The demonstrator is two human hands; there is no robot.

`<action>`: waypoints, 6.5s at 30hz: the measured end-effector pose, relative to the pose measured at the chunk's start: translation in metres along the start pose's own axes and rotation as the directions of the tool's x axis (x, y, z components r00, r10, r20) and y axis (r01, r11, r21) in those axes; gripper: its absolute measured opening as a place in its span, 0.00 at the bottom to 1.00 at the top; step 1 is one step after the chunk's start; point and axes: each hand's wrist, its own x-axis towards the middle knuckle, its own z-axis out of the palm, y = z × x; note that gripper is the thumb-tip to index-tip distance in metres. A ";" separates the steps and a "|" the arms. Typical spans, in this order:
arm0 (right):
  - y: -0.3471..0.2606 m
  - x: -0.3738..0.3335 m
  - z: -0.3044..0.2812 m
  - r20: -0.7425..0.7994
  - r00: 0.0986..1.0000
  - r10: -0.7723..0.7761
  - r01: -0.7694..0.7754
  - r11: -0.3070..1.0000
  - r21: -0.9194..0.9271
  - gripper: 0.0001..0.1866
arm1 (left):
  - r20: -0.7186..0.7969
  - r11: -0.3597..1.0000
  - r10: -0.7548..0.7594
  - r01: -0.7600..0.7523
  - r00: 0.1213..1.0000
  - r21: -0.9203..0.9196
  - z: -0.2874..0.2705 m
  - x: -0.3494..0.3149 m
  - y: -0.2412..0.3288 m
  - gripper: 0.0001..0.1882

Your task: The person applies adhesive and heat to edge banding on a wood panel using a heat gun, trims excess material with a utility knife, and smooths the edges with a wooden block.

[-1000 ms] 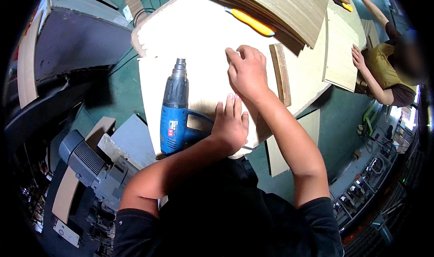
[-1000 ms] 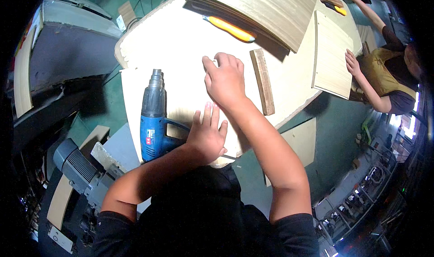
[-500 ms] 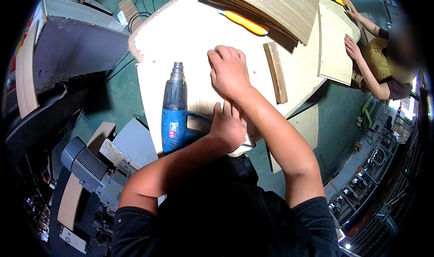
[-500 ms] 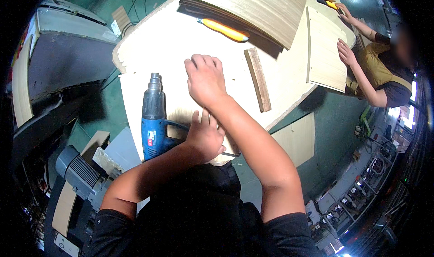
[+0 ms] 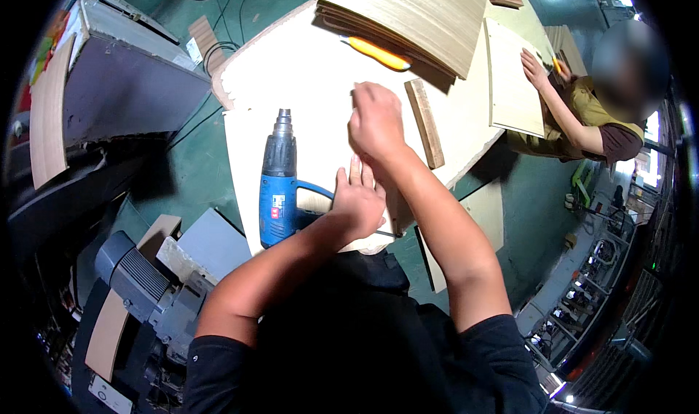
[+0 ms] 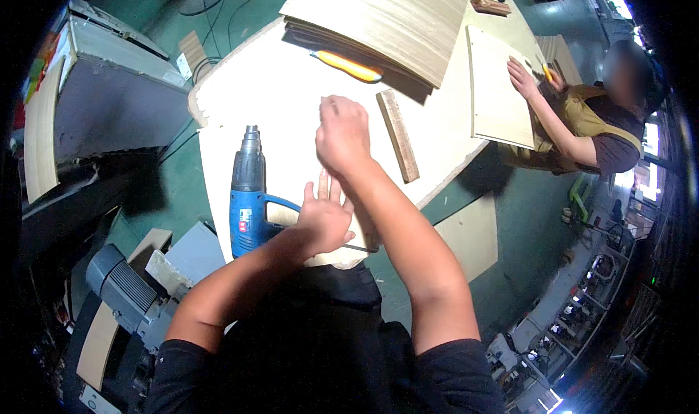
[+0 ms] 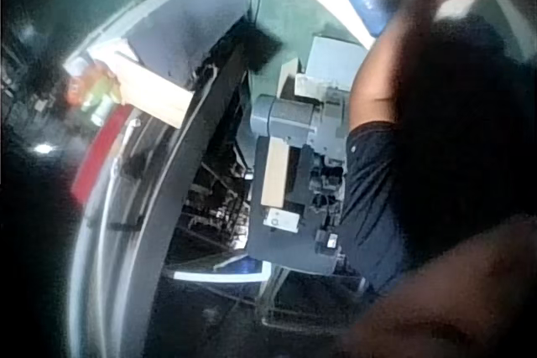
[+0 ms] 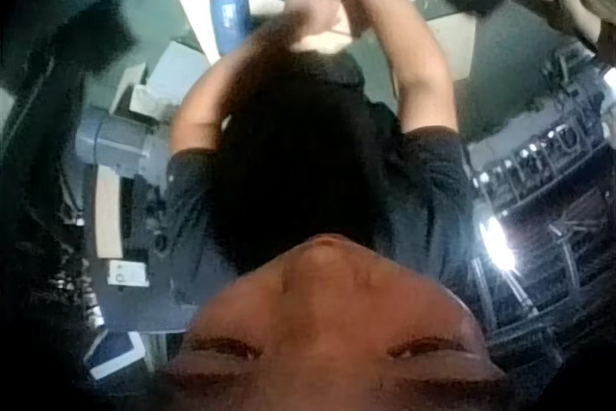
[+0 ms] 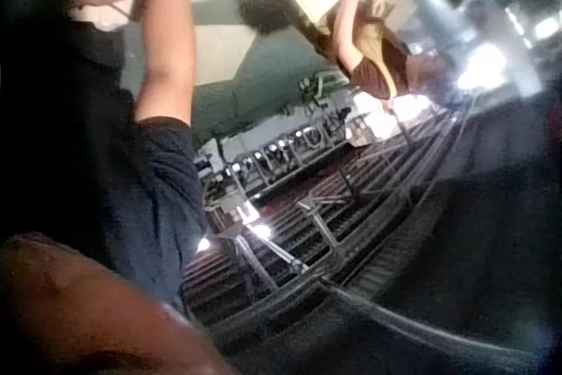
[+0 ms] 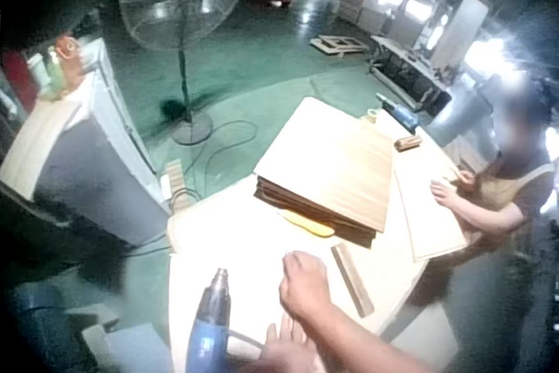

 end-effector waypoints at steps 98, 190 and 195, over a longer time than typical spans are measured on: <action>0.113 -0.389 -0.230 0.270 0.711 0.649 -0.321 -0.041 0.946 0.14 | -0.104 -0.135 -0.836 -0.385 0.539 -0.913 0.219 -0.135 -0.123 0.26; 0.074 -0.400 -0.154 0.780 0.548 0.304 -0.776 -0.163 0.609 0.11 | 0.218 -0.346 -0.837 -0.175 0.502 -0.922 0.313 -0.157 -0.011 0.31; 0.104 -0.361 -0.145 0.600 0.631 0.492 -0.608 -0.166 0.776 0.08 | 0.234 -0.288 -0.866 -0.058 0.442 -0.956 0.347 -0.170 -0.015 0.29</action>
